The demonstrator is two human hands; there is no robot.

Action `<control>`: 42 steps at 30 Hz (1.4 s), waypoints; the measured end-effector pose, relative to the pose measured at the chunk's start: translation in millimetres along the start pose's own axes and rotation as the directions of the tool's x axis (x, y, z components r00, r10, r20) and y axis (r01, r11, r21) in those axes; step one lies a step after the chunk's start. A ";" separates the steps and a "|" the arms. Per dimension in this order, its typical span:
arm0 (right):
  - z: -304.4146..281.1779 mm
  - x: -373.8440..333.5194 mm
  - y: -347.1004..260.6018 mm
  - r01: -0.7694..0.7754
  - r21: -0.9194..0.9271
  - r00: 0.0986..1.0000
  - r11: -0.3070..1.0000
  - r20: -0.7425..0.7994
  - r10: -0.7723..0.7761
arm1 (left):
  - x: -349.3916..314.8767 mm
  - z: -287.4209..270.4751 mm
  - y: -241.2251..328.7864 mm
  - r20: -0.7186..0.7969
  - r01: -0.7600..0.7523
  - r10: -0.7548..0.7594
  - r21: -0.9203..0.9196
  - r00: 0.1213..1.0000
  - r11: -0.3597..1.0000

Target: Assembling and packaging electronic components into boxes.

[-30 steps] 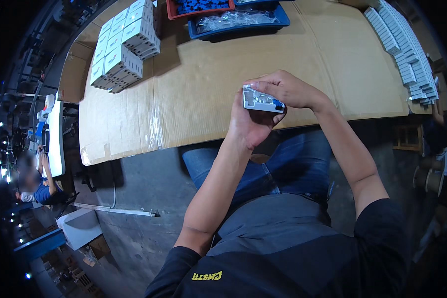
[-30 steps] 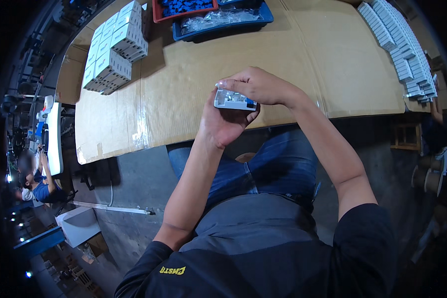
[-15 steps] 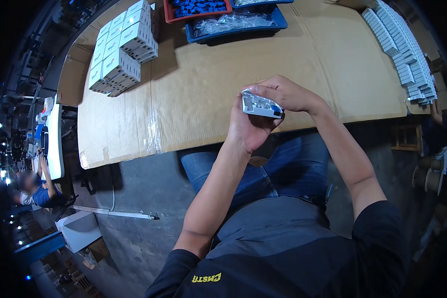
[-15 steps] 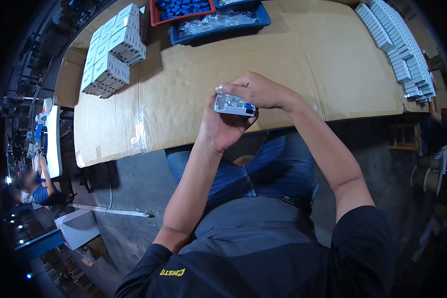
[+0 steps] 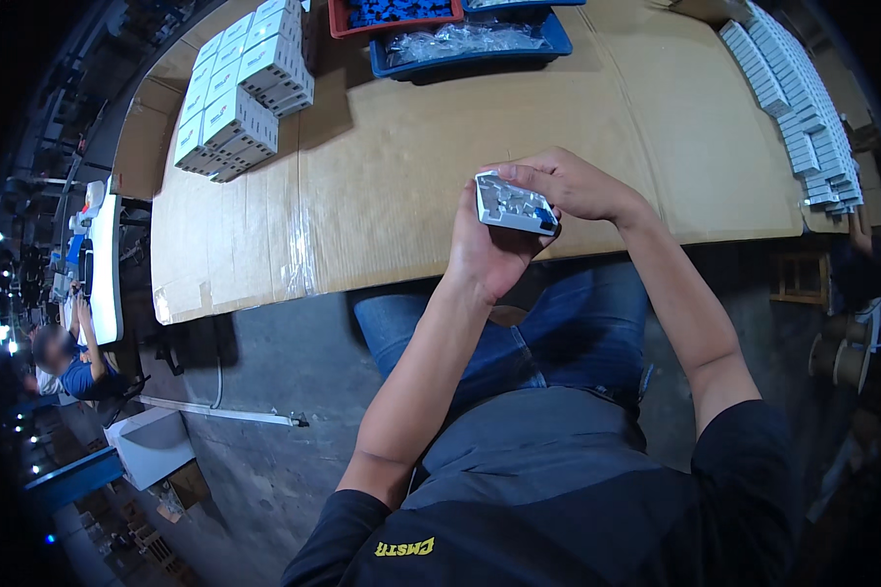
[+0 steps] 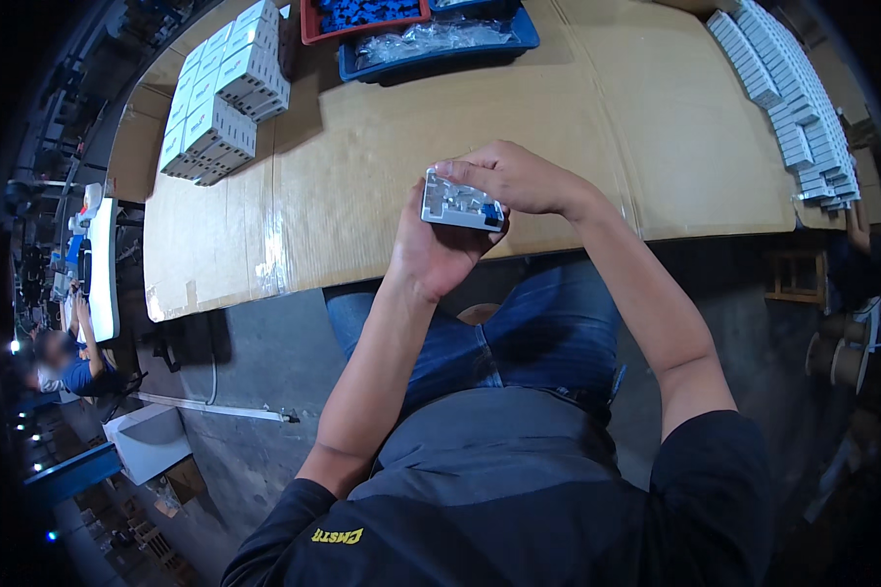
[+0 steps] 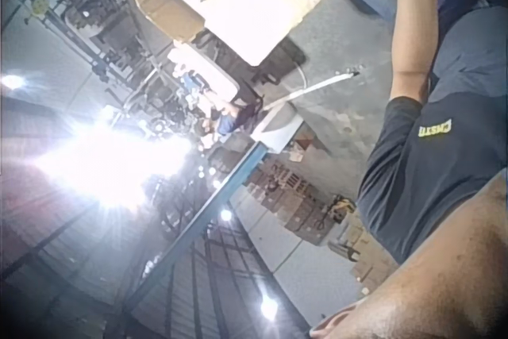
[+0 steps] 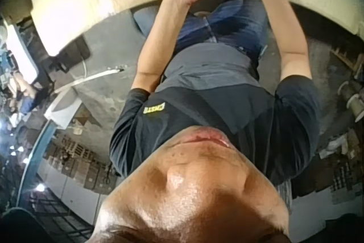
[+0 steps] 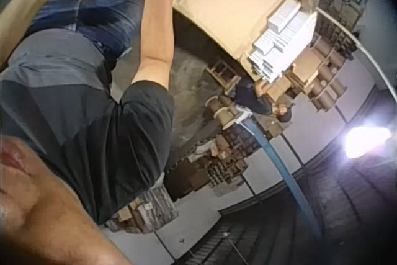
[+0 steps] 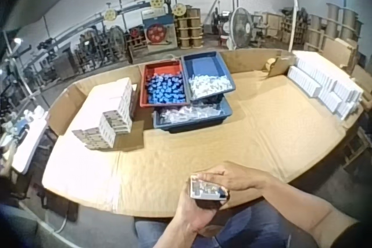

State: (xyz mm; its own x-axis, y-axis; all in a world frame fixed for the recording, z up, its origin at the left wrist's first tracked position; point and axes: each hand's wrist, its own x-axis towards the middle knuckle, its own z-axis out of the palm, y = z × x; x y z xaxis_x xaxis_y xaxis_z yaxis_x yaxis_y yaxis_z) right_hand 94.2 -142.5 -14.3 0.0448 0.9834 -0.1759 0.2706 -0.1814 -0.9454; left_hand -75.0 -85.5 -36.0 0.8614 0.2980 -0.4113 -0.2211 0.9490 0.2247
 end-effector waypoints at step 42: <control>21.7 -24.6 -16.3 0.288 -0.295 0.948 0.911 -0.048 -0.315 | -7.2 10.4 9.6 -0.128 -0.110 0.148 0.259 0.981 0.959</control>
State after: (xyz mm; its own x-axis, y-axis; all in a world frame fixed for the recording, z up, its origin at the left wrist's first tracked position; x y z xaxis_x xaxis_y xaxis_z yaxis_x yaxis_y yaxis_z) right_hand 67.8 -163.9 -0.5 0.0029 0.9895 0.1446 0.5428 0.1199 -0.8313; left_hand -78.5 -79.6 -21.7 0.7536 0.4454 -0.4835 -0.1885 0.8510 0.4902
